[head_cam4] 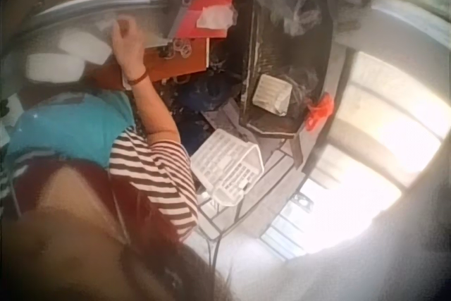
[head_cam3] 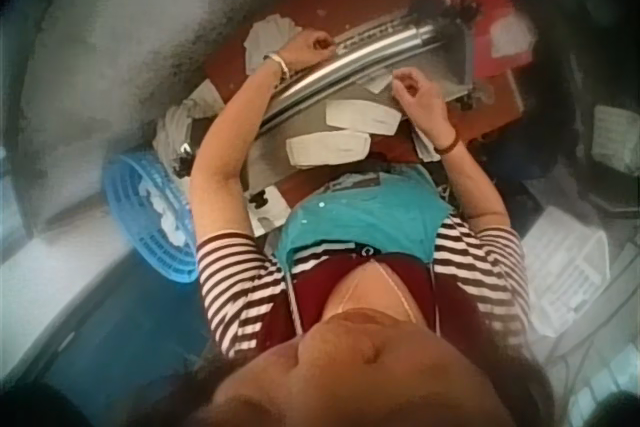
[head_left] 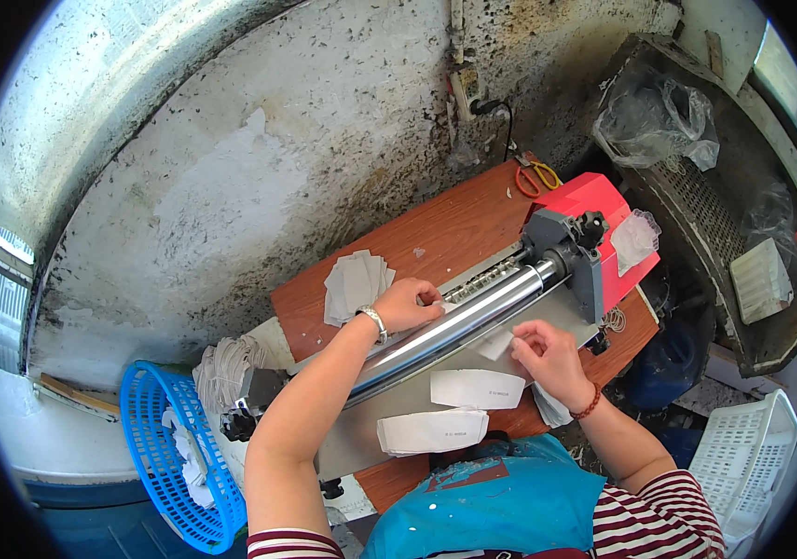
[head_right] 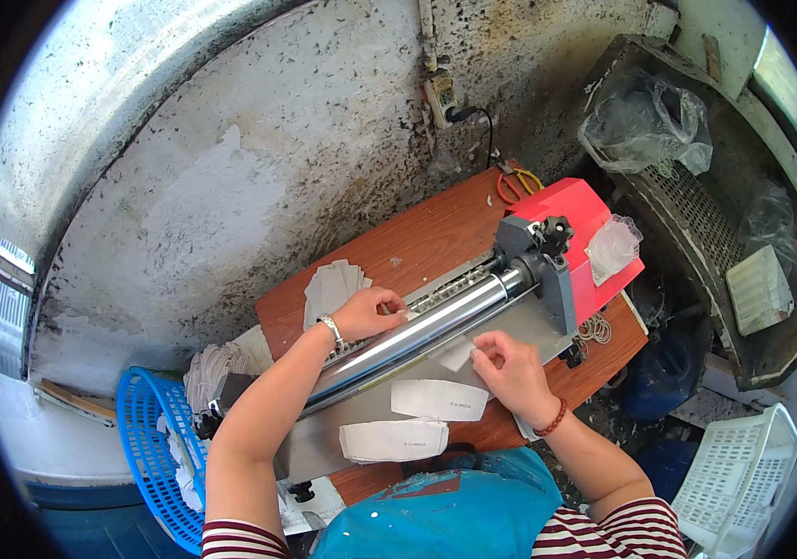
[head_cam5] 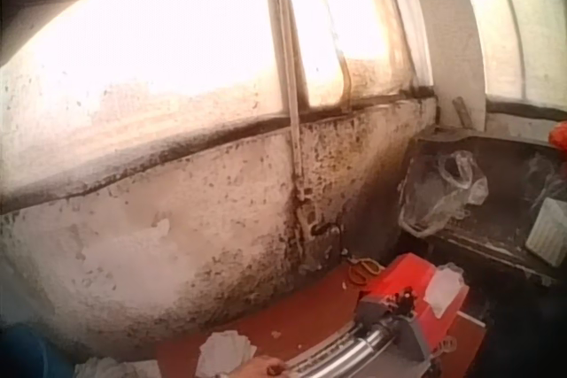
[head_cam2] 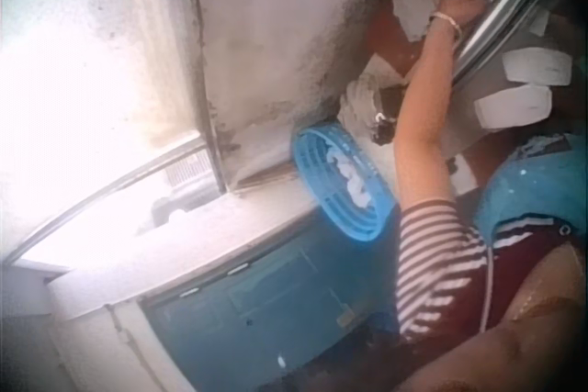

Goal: The person applies adhesive to shoe upper strips using a glue spreader machine.

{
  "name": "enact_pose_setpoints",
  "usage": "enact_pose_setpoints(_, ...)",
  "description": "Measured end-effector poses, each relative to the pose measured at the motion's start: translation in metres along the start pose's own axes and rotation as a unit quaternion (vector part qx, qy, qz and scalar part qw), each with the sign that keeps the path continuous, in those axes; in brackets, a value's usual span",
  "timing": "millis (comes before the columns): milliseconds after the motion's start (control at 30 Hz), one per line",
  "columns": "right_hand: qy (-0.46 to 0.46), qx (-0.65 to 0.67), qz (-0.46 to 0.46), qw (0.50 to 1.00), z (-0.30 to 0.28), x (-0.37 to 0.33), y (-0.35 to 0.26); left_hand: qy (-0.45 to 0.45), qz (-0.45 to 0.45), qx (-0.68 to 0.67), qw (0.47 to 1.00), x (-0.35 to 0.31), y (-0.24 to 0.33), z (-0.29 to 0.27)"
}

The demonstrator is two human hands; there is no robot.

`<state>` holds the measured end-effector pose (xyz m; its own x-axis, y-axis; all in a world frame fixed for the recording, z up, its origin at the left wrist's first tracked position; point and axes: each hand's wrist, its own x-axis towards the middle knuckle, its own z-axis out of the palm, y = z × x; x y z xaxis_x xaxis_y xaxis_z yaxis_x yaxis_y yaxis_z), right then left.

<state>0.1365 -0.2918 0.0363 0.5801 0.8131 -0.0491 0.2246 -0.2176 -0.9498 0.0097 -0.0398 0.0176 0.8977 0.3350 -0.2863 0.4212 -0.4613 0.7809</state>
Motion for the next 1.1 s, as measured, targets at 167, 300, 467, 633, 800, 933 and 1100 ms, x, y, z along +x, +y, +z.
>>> enact_pose_setpoints(167, -0.079, -0.238, -0.232, 0.94, 0.005, -0.019, -0.021, 0.085, -0.051, -0.091, 0.991, 0.014, -0.023, -0.012)
enact_pose_setpoints(300, -0.094, -0.32, -0.273, 0.903, 0.012, -0.026, -0.02, 0.259, -0.034, -0.038, 0.965, 0.017, -0.055, -0.04)
enact_pose_setpoints(467, -0.091, -0.28, -0.276, 0.915, 0.015, -0.022, -0.014, 0.471, -0.085, 0.177, 0.86, -0.004, -0.075, -0.077)
enact_pose_setpoints(633, -0.072, -0.258, -0.275, 0.923, 0.016, -0.018, -0.017, 0.394, -0.135, 0.306, 0.856, -0.012, -0.114, -0.068)
enact_pose_setpoints(800, -0.085, -0.207, -0.261, 0.939, 0.012, -0.011, -0.015, -0.028, -0.282, 0.287, 0.915, -0.02, -0.131, -0.05)
enact_pose_setpoints(933, -0.128, -0.116, -0.095, 0.98, -0.001, -0.012, -0.025, -0.031, -0.314, 0.277, 0.907, -0.015, -0.103, -0.06)
enact_pose_setpoints(1100, -0.184, -0.054, 0.06, 0.98, -0.01, -0.011, -0.025, 0.027, -0.29, 0.388, 0.874, -0.012, -0.138, -0.056)
